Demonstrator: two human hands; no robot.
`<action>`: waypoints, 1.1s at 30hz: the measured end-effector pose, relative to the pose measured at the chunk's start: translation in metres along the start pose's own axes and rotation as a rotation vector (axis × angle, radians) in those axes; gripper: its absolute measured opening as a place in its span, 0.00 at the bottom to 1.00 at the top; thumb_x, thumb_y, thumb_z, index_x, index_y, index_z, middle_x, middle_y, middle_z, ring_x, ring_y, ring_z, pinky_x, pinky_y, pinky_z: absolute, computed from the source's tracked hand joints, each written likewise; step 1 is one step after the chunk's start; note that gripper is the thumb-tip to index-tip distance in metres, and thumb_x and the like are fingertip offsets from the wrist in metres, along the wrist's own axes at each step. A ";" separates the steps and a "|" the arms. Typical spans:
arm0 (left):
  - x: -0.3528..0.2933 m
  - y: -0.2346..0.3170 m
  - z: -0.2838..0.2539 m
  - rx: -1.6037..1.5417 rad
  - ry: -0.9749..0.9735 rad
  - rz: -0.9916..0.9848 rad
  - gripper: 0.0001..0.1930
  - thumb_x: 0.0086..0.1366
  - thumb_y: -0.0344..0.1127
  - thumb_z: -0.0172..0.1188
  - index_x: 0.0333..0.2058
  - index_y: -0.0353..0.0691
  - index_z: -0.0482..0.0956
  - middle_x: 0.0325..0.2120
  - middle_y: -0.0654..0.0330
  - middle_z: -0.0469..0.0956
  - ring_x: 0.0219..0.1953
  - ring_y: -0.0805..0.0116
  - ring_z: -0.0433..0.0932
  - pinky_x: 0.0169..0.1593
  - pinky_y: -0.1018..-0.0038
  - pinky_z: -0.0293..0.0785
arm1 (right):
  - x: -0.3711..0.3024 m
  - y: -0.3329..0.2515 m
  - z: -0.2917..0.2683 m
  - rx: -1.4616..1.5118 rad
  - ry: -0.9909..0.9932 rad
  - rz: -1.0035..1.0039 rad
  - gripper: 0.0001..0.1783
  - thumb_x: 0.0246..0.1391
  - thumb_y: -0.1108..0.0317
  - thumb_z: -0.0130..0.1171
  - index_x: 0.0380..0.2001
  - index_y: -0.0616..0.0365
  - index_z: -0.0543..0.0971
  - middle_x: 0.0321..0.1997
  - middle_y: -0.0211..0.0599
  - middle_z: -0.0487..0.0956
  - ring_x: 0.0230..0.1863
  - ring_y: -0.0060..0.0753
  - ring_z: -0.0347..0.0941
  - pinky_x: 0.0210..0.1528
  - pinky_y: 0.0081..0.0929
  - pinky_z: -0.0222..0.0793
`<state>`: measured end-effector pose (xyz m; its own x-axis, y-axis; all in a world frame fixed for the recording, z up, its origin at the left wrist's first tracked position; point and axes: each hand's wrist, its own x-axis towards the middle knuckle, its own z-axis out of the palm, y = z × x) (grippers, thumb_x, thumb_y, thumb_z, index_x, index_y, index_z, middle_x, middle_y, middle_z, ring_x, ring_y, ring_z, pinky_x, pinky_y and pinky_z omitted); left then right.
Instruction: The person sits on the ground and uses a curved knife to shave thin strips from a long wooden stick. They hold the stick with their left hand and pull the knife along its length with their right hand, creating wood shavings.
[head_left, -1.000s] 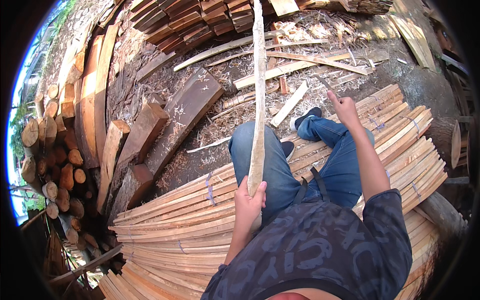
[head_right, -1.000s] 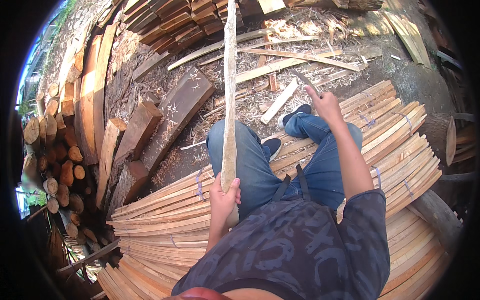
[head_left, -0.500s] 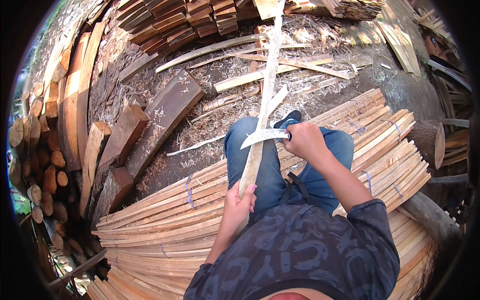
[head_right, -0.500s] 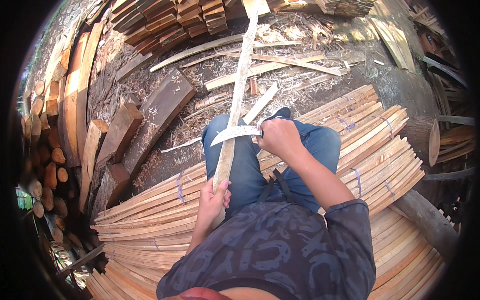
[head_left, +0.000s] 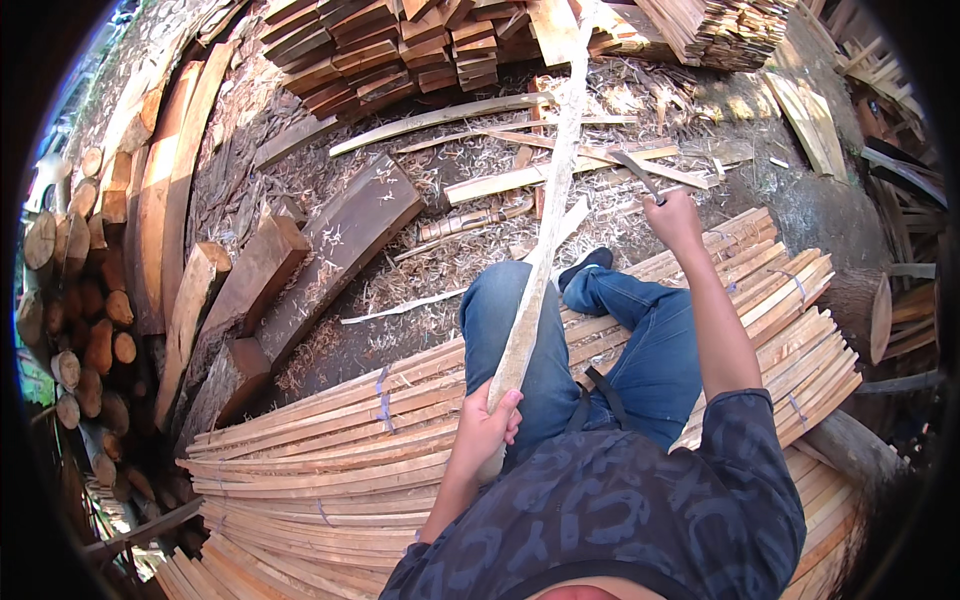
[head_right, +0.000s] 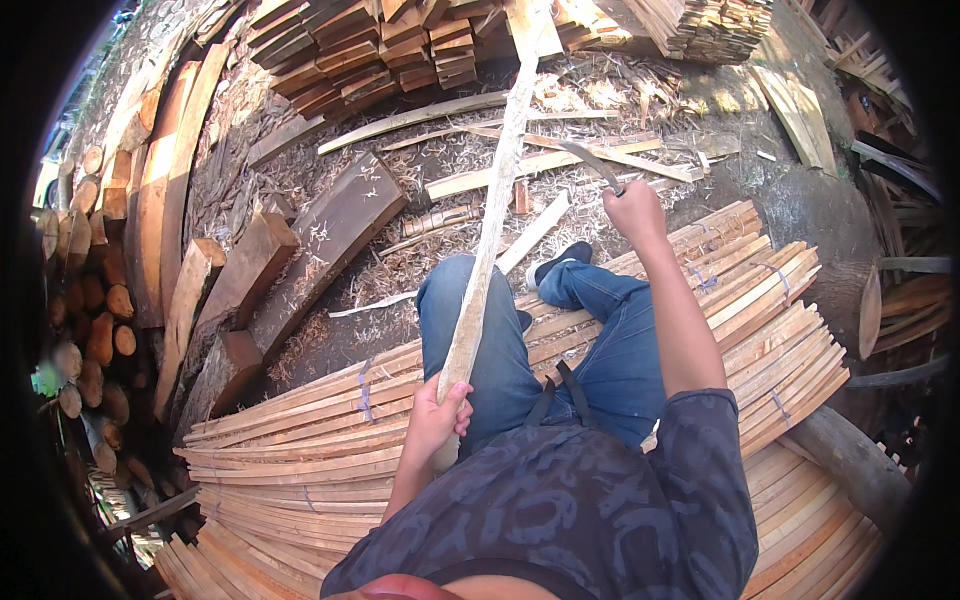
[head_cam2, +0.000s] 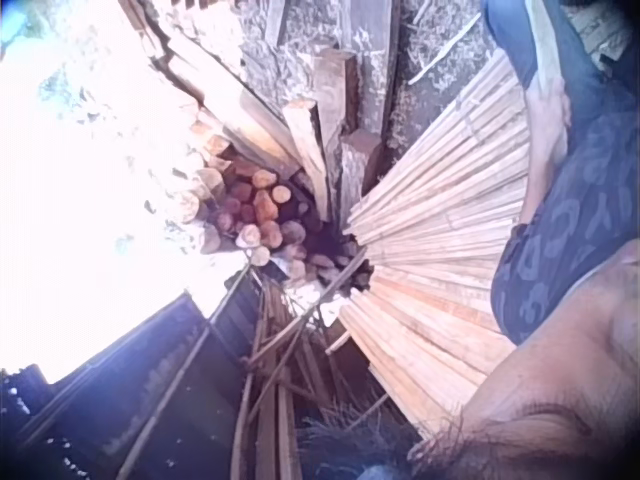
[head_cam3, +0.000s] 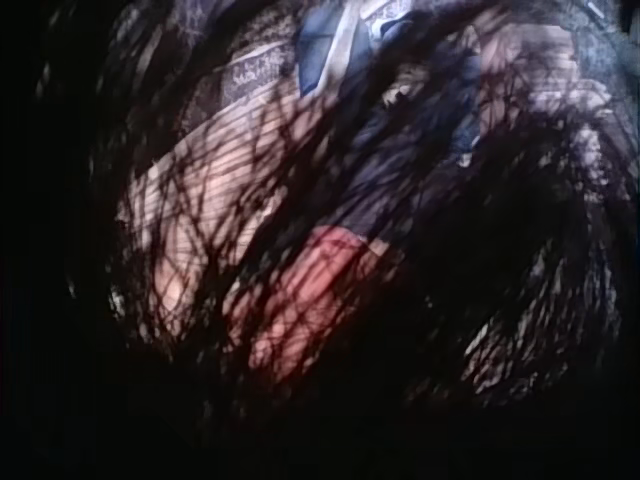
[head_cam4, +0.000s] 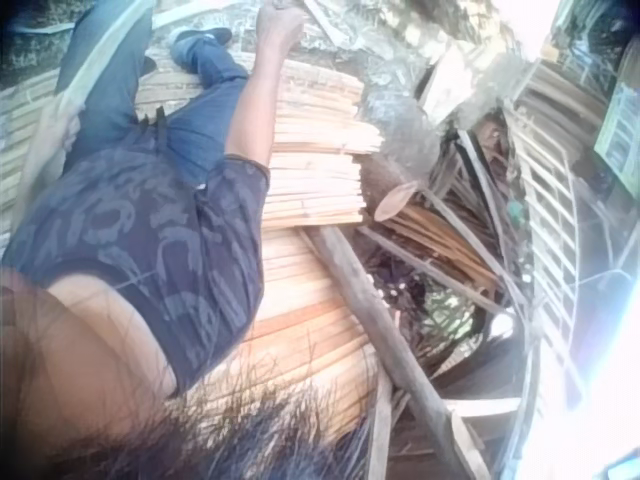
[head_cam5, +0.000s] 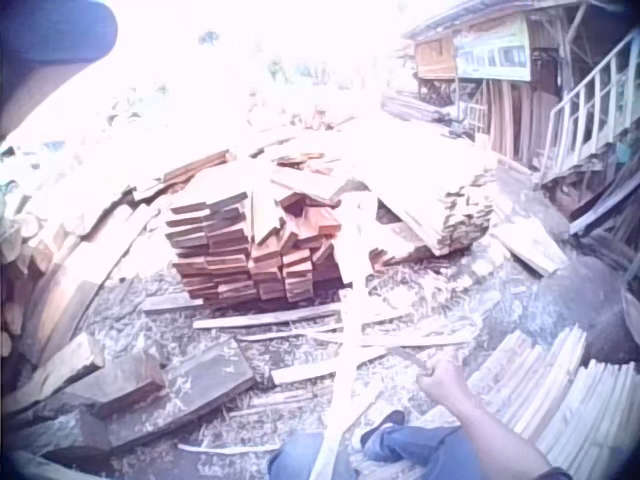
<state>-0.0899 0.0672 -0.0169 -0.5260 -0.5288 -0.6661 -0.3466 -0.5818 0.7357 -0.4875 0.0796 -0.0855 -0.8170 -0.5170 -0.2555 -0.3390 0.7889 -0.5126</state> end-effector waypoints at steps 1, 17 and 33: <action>0.000 -0.001 -0.002 -0.032 -0.002 -0.039 0.11 0.70 0.39 0.55 0.38 0.35 0.73 0.15 0.65 0.67 0.14 0.80 0.65 0.17 0.81 0.62 | -0.026 -0.006 0.003 0.006 0.022 -0.116 0.18 0.49 0.57 0.60 0.26 0.65 0.83 0.27 0.58 0.81 0.35 0.58 0.79 0.41 0.45 0.74; 0.006 -0.010 -0.007 0.260 0.042 0.172 0.11 0.68 0.38 0.59 0.36 0.34 0.74 0.14 0.66 0.69 0.15 0.80 0.67 0.18 0.80 0.63 | 0.061 -0.031 -0.040 -0.133 0.231 -0.003 0.18 0.52 0.58 0.58 0.26 0.66 0.82 0.27 0.57 0.81 0.34 0.58 0.79 0.39 0.47 0.74; -0.028 0.011 -0.030 0.672 0.195 0.281 0.11 0.64 0.39 0.61 0.32 0.36 0.76 0.15 0.48 0.74 0.19 0.48 0.77 0.23 0.64 0.68 | -0.090 -0.042 -0.001 0.292 -0.031 -0.192 0.22 0.57 0.62 0.61 0.17 0.70 0.76 0.07 0.39 0.66 0.13 0.23 0.59 0.19 0.35 0.55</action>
<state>-0.0560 0.0574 0.0058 -0.5393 -0.7380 -0.4057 -0.6515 0.0603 0.7563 -0.4001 0.0932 -0.0406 -0.7353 -0.6600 -0.1539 -0.3336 0.5502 -0.7655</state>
